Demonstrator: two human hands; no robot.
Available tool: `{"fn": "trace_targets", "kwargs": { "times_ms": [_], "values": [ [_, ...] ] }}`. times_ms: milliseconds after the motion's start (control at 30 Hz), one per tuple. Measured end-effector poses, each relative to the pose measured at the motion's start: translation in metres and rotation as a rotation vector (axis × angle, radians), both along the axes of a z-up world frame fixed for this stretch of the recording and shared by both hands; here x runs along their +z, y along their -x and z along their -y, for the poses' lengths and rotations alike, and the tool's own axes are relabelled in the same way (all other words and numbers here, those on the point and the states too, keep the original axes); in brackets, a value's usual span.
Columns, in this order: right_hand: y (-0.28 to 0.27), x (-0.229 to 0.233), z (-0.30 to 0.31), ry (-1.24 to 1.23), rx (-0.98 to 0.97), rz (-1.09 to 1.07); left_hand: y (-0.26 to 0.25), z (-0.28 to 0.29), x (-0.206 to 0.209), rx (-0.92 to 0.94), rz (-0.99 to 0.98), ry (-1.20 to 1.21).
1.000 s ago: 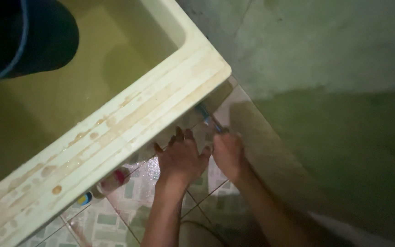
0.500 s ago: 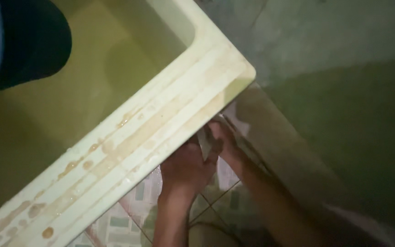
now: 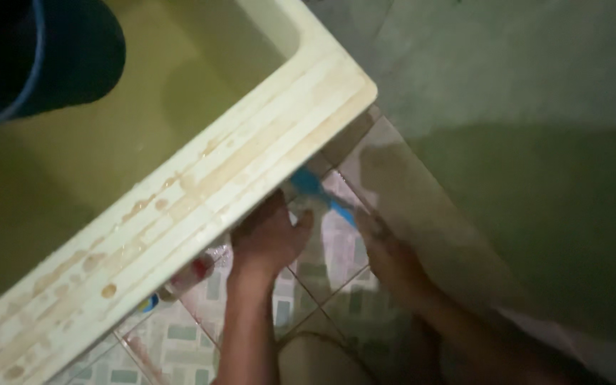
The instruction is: The person scrubs the tiled bathroom floor using a blue scrub brush and a pink cleaning solution. They apply the solution from a small bottle and scrub around the toilet base and along the wall edges.
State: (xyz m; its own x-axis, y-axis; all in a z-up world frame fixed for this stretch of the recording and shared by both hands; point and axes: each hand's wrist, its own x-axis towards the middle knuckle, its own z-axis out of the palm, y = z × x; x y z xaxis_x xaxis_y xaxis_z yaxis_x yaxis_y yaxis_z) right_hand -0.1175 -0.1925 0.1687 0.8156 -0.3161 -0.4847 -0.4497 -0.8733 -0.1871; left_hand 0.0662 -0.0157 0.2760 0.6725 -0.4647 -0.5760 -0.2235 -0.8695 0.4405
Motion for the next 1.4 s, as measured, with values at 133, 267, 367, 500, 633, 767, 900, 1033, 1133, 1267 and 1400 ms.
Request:
{"fn": "trace_targets", "kwargs": {
  "times_ms": [133, 267, 367, 500, 633, 767, 900, 1033, 1133, 1267, 1400],
  "values": [
    [-0.003, -0.016, 0.010, -0.153, -0.289, 0.228, 0.000, -0.017, -0.018, 0.035, 0.084, 0.049],
    [0.007, -0.030, -0.014, -0.108, -0.375, 0.228, -0.004, -0.027, -0.027, 0.079, 0.085, 0.019],
    [0.022, -0.028, -0.051, -0.072, -0.257, 0.217, -0.007, -0.027, -0.025, 0.127, 0.055, 0.110],
    [0.038, -0.032, -0.108, -0.092, 0.130, 0.306, -0.010, -0.034, -0.034, -0.020, 0.139, 0.030],
    [0.031, -0.036, -0.120, -0.024, 0.274, 0.437, -0.013, -0.044, -0.050, -0.017, 0.112, 0.077],
    [0.016, -0.024, -0.102, -0.107, -0.185, 0.168, -0.009, -0.053, -0.061, 0.245, -0.004, 0.352],
    [0.019, -0.010, -0.085, -0.352, -0.552, 0.087, -0.011, -0.062, -0.073, 0.183, 0.378, 0.702],
    [0.011, -0.040, -0.081, -0.259, -0.223, 0.093, -0.007, -0.072, -0.084, 0.219, 0.209, 0.718],
    [-0.014, -0.081, -0.084, -0.400, -0.166, 0.391, -0.006, -0.073, -0.087, 0.272, 0.259, 0.559],
    [-0.031, -0.112, -0.087, -0.543, -0.127, 0.561, -0.011, -0.074, -0.084, 0.283, 0.210, 0.656],
    [-0.033, -0.111, -0.067, -0.223, -0.397, 0.275, -0.009, -0.074, -0.072, 0.246, 0.516, 0.750]
  ]
}}
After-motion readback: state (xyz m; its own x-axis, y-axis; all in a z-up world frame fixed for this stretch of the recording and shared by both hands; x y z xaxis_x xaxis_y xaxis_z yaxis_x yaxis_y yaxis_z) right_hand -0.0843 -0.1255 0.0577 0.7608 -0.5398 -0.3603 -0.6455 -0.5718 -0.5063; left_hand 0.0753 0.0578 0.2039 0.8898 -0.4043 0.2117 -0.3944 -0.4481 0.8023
